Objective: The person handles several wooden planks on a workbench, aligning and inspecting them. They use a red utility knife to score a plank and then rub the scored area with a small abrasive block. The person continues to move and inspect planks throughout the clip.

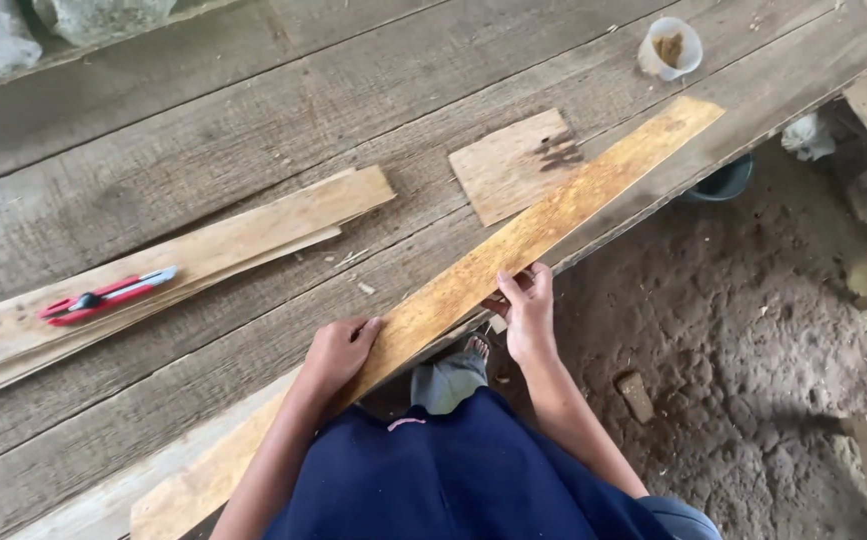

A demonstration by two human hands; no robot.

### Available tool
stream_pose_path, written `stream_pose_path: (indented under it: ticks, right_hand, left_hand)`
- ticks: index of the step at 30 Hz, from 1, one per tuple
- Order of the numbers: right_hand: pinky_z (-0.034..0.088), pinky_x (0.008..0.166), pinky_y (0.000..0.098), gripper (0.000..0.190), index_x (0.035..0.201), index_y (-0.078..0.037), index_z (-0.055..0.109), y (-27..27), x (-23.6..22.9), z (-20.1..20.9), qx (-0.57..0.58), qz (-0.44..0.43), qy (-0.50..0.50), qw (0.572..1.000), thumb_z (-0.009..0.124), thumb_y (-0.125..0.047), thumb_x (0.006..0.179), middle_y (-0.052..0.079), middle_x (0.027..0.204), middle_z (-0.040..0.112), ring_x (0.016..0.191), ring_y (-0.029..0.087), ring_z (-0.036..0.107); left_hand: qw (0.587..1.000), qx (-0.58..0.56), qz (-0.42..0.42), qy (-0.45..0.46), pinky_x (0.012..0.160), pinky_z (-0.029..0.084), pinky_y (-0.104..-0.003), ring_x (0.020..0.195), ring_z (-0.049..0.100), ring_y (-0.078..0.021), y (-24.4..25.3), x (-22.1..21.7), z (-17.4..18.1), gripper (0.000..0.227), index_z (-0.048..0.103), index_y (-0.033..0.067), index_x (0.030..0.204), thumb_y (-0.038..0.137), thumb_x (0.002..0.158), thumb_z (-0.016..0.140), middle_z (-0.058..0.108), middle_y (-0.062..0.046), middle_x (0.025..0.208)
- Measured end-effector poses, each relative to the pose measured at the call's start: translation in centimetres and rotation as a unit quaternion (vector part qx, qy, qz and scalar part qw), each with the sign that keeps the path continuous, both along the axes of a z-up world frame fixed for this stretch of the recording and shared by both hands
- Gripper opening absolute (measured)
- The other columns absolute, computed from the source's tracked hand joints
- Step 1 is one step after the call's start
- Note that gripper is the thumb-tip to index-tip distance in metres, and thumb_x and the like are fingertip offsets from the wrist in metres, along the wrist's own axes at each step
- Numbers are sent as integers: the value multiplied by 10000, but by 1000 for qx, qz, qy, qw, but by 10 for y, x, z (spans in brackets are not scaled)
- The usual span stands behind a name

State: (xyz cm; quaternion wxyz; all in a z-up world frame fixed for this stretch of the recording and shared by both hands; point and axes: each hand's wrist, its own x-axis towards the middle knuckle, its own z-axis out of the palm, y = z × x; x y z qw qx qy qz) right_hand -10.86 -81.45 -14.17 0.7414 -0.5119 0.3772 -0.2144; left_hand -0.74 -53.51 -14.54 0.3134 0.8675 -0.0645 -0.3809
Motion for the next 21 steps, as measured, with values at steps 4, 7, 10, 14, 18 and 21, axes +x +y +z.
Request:
stream_pose_path:
  ticks: [4,7,10,14,18,21]
  right_hand:
    - [649,661,476,391,1239,-60,457,-71,1,-29,22,6,7,1000,706,-73,937,123,1023,613,788,282,694]
    - [636,709,494,448,1307,-71,474,-143,13,-23,33,-7,32,999,719,-92,933,135,1078,605,843,324,696]
    - [633,645,318,396,1258,-130,502,-246,15,-46,0,-38,46,998,728,-149,933,38,1030,575,792,192,662]
    - [629,643,292,442,1287,-119,479,-328,20,-35,-9,-6,87,996,737,-158,931,29,1032,560,798,201,664]
    - [286,1069,498,611,1330,-64,495,-374,21,-51,-509,19,149,848,792,-214,817,144,1204,422,1183,322,411]
    - [183,1211,554,526,1328,-145,610,-353,41,-46,-675,178,72,713,792,-258,847,124,1398,504,1387,380,382]
  left_hand:
    - [999,-33,-5,-12,1056,508,-515,1237,627,-387,-65,-5,31,445,710,253,1309,478,995,491,728,-109,1273]
    - [997,-35,-60,-42,1100,471,-556,1293,579,-419,-125,4,40,493,594,230,1438,378,972,534,647,-151,1397]
    - [998,17,-65,-17,1130,460,-522,1308,584,-375,-188,9,58,495,615,234,1418,428,970,532,687,-144,1339]
    - [999,-20,-38,-22,1089,471,-470,1260,618,-332,-258,7,-11,426,643,273,1369,448,1016,481,698,-59,1321]
    - [984,39,-58,-166,1054,420,-375,1237,629,-160,-317,-6,-39,385,604,400,1309,552,1039,374,670,95,1283]
    - [972,1,-21,-234,1022,440,-386,1208,627,-193,-353,-11,-61,330,647,365,1276,445,1014,463,680,47,1231]
